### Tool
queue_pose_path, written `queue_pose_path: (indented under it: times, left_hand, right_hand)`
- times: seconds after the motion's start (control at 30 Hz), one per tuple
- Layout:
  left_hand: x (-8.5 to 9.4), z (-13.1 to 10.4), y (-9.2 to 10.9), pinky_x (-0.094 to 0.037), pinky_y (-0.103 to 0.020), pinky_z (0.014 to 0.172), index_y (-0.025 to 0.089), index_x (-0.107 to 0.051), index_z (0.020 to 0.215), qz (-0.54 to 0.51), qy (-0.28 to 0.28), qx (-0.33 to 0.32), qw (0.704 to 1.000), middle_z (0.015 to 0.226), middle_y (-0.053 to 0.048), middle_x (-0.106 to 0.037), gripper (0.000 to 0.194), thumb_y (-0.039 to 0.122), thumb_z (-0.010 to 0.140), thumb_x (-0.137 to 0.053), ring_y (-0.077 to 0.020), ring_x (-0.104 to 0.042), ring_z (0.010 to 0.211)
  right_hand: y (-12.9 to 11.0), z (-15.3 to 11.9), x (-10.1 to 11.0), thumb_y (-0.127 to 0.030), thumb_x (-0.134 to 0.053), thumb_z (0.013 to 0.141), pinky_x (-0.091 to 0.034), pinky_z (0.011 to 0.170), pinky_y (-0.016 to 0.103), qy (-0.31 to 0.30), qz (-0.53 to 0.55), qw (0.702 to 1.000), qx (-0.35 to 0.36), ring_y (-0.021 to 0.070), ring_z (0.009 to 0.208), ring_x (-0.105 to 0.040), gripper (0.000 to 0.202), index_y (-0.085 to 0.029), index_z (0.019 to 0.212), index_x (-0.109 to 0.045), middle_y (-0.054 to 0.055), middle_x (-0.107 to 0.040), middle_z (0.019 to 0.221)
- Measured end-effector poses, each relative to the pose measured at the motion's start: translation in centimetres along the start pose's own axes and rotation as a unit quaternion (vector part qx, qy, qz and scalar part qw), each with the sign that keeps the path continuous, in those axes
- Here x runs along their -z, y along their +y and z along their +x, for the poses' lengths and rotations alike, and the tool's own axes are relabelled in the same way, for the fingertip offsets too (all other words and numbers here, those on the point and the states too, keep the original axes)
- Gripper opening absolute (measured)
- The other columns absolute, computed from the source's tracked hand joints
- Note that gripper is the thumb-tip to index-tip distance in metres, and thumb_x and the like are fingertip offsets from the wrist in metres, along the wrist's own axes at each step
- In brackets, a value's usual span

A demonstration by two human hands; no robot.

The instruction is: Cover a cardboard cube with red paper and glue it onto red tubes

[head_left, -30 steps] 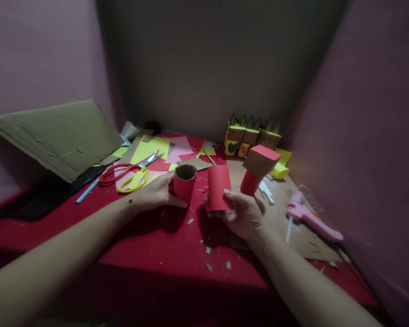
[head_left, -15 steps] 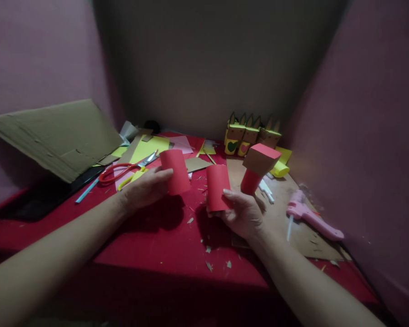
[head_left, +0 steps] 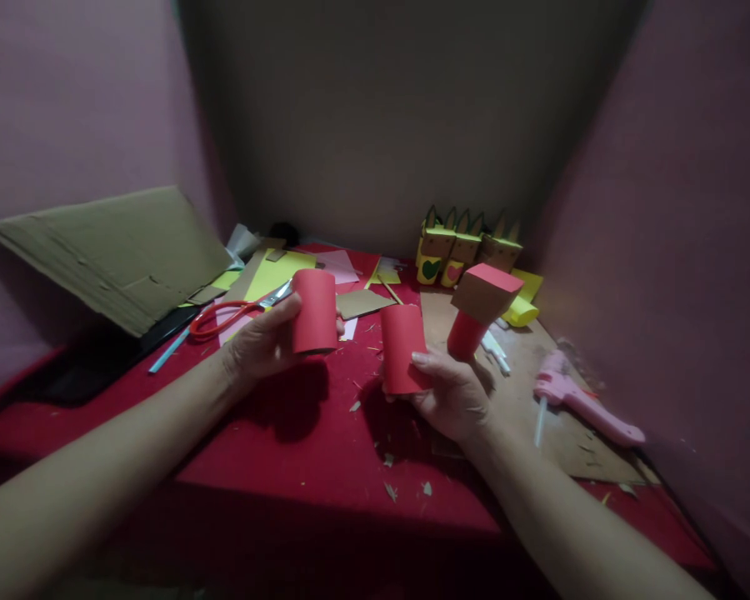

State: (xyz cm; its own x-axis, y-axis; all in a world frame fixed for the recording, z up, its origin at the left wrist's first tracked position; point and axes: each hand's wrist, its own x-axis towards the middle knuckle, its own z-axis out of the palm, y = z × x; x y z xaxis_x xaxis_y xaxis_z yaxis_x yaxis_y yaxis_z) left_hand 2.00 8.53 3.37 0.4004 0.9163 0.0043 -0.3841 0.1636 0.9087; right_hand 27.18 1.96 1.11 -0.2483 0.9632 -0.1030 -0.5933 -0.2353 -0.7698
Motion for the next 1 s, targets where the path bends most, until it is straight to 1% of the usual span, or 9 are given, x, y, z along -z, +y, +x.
queue_pose_path:
  times: [0.1, 0.2, 0.3, 0.43, 0.5, 0.63, 0.7, 0.87, 1.0]
  left_hand:
    - [0.4, 0.1, -0.5, -0.066, -0.031, 0.077, 0.017, -0.078, 0.108, -0.023, -0.044, 0.027, 0.998, 0.1, -0.01, -0.081, 0.063, 0.054, 0.062, -0.1, -0.0244, -0.076, 0.087]
    - [0.5, 0.3, -0.7, -0.064, -0.034, 0.084, 0.019, -0.078, 0.11, 0.012, -0.054, 0.011, 0.998, 0.105, -0.009, -0.079, 0.06, 0.051, 0.063, -0.099, -0.0255, -0.075, 0.093]
    - [0.3, 0.4, -0.9, -0.061, -0.035, 0.085, 0.021, -0.078, 0.107, 0.103, -0.06, -0.03, 0.992, 0.102, -0.008, -0.079, 0.056, 0.047, 0.062, -0.098, -0.0257, -0.074, 0.092]
    - [0.0, 0.4, -1.0, -0.057, -0.041, 0.09, 0.019, -0.077, 0.104, 0.185, -0.069, -0.036, 0.98, 0.101, -0.01, -0.08, 0.051, 0.04, 0.062, -0.096, -0.0293, -0.074, 0.094]
    - [0.0, 0.4, -0.9, -0.055, -0.043, 0.093, 0.019, -0.077, 0.101, 0.231, -0.066, -0.033, 0.97, 0.102, -0.01, -0.081, 0.046, 0.037, 0.062, -0.095, -0.0305, -0.073, 0.096]
    - [-0.4, 0.4, -0.2, -0.052, -0.041, 0.088, 0.018, -0.08, 0.088, 0.342, -0.069, -0.02, 0.937, 0.091, -0.006, -0.08, 0.035, 0.027, 0.059, -0.098, -0.028, -0.07, 0.088]
    - [-0.7, 0.5, 0.0, -0.052, -0.039, 0.086, 0.019, -0.08, 0.083, 0.38, -0.079, -0.019, 0.922, 0.088, -0.004, -0.079, 0.033, 0.027, 0.057, -0.098, -0.0277, -0.068, 0.087]
    - [-1.2, 0.5, -0.3, -0.052, -0.04, 0.09, 0.022, -0.08, 0.092, 0.405, -0.105, -0.024, 0.908, 0.097, -0.005, -0.079, 0.038, 0.034, 0.058, -0.096, -0.0301, -0.068, 0.096]
    - [-1.1, 0.6, -0.5, -0.052, -0.038, 0.086, 0.022, -0.08, 0.089, 0.41, -0.112, -0.03, 0.905, 0.095, -0.004, -0.078, 0.035, 0.034, 0.061, -0.095, -0.0283, -0.067, 0.091]
  right_hand:
    - [-0.1, -0.1, -0.3, -0.028, -0.096, 0.048, -0.056, 0.062, 0.03, 0.0, 0.002, 1.0, 0.006, 0.018, 0.068, -0.066, 0.042, -0.019, 0.085, -0.078, 0.002, -0.076, 0.076]
    - [-0.2, -0.3, -0.7, -0.023, -0.095, 0.048, -0.056, 0.072, 0.028, -0.007, 0.0, 1.0, 0.022, 0.017, 0.072, -0.069, 0.044, -0.022, 0.088, -0.076, 0.0, -0.079, 0.08]
    - [-0.1, -0.5, -1.0, -0.019, -0.092, 0.048, -0.057, 0.083, 0.034, -0.02, -0.01, 0.999, 0.044, 0.0206, 0.078, -0.072, 0.047, -0.022, 0.092, -0.076, 0.002, -0.082, 0.087]
    - [0.0, -0.5, -1.2, -0.012, -0.09, 0.045, -0.056, 0.098, 0.043, -0.018, -0.022, 0.998, 0.056, 0.0265, 0.088, -0.074, 0.053, -0.021, 0.096, -0.078, 0.004, -0.082, 0.093]
    - [0.0, -0.5, -1.2, -0.011, -0.089, 0.045, -0.056, 0.098, 0.044, -0.021, -0.032, 0.997, 0.066, 0.0267, 0.086, -0.074, 0.051, -0.019, 0.095, -0.079, 0.004, -0.081, 0.088]
    - [0.1, -0.5, -1.1, -0.011, -0.086, 0.048, -0.055, 0.089, 0.042, -0.026, -0.056, 0.993, 0.096, 0.024, 0.081, -0.071, 0.042, -0.019, 0.088, -0.077, 0.003, -0.08, 0.083]
    - [0.2, -0.5, -0.9, -0.011, -0.086, 0.049, -0.054, 0.085, 0.039, -0.023, -0.074, 0.992, 0.099, 0.0221, 0.08, -0.069, 0.041, -0.019, 0.088, -0.076, 0.003, -0.079, 0.084]
    - [0.4, -0.4, -0.6, -0.016, -0.089, 0.052, -0.05, 0.079, 0.036, -0.013, -0.148, 0.983, 0.105, 0.0193, 0.077, -0.062, 0.043, -0.021, 0.091, -0.072, -0.001, -0.074, 0.083]
    - [0.4, -0.5, -0.5, -0.012, -0.084, 0.056, -0.047, 0.081, 0.035, -0.017, -0.237, 0.964, 0.114, 0.0189, 0.08, -0.06, 0.039, -0.023, 0.09, -0.069, -0.003, -0.07, 0.084]
